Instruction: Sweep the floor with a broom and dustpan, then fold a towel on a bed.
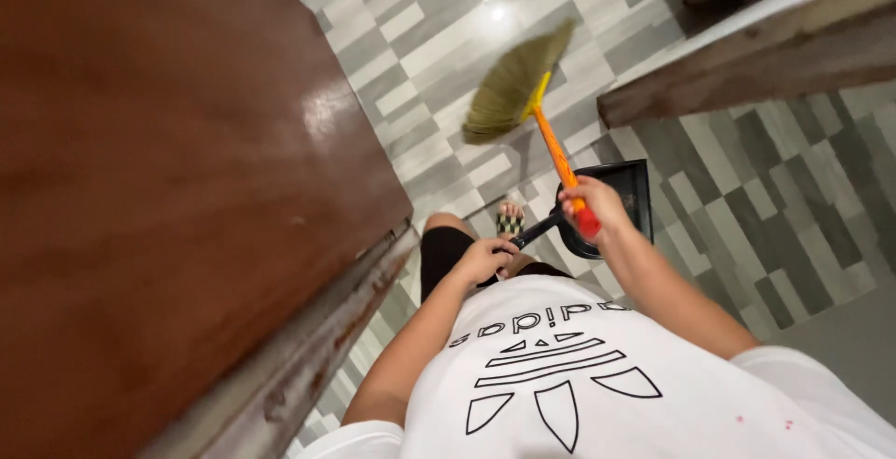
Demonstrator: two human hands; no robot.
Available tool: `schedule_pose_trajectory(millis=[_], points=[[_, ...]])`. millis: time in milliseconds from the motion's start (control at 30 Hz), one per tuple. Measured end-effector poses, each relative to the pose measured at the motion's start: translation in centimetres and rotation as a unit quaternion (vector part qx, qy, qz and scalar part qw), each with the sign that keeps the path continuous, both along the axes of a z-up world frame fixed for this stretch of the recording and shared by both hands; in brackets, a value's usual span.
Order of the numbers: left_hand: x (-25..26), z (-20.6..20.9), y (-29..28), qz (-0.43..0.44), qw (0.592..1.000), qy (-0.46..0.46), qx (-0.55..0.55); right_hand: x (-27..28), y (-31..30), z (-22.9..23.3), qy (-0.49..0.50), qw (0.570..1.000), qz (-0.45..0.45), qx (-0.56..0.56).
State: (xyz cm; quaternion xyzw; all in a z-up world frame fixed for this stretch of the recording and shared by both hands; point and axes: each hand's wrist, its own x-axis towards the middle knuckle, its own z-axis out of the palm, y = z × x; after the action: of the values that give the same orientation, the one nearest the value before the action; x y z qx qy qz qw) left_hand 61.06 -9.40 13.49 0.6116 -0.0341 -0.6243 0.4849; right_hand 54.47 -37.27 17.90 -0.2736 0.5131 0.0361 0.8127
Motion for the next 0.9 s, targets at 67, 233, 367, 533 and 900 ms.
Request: schedule_pose_trajectory(millis=[67,233,367,533,900], points=[[3.0,0.1,-1.1,-0.015,1.0,-0.018,0.001,1.6,1.0,4.4,-0.024,0.999,0.031,-0.036],[11.6,-1.6,-3.6,-0.013,1.0,-0.01,0.002,10.9,1.6,13.1,-0.073,0.992,0.095,-0.041],[20.4,-2.2,-5.6,-0.038,0.999,0.013,0.027,23.3,2.5,9.6,-0.107,0.98,0.168,-0.013],[33.9,0.2,-8.3,-0.081,0.994,-0.001,0.077,42.6,4.2,0.0,-0.107,0.968,0.226,-0.033],[57.0,2.3,-10.7,-0.09,0.996,0.004,0.012,62.3,-3.2,-1.5,0.004,0.982,0.138,-0.13]])
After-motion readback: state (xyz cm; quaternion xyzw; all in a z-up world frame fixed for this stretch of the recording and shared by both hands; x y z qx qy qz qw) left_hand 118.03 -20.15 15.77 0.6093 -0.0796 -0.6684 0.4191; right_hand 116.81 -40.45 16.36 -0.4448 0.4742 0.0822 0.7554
